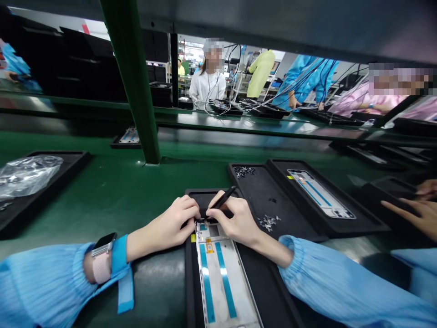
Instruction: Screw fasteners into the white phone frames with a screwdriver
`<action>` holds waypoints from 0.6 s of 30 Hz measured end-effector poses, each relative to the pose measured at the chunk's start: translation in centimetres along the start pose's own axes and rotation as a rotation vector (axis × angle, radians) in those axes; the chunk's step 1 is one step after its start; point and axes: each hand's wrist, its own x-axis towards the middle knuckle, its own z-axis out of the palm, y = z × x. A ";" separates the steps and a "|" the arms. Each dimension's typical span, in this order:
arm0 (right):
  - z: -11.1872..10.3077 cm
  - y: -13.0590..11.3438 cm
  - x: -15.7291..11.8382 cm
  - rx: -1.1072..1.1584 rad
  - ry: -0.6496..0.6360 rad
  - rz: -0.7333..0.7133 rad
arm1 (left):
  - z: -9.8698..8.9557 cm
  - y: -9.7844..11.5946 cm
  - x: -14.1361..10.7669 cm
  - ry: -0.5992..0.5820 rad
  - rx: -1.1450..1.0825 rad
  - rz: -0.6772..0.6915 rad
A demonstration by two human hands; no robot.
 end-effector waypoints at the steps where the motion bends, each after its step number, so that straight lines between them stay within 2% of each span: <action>1: 0.0 0.0 0.0 -0.007 -0.006 -0.008 | 0.0 0.1 0.0 0.001 -0.001 0.001; 8: -0.1 1.2 0.1 0.008 -0.080 -0.109 | 0.0 -0.8 0.3 -0.008 0.042 -0.011; 10: 0.3 1.9 0.3 -0.012 -0.056 -0.100 | 0.1 -1.7 -0.6 0.041 0.061 -0.020; 12: 1.4 2.4 0.4 -0.046 0.013 -0.029 | 0.4 -3.0 -2.1 0.122 0.086 -0.011; 13: 2.3 2.5 0.6 -0.061 0.058 0.025 | 0.5 -3.8 -2.8 0.130 0.094 0.013; 15: 4.2 2.7 1.7 -0.083 0.131 0.124 | 0.6 -5.9 -3.5 0.067 0.076 0.138; 17: 5.4 3.3 4.6 -0.112 0.133 0.129 | 0.7 -8.3 -2.6 0.037 0.067 0.267; 18: 5.3 3.7 6.6 -0.135 0.116 0.084 | 0.8 -9.6 -1.5 0.047 0.077 0.321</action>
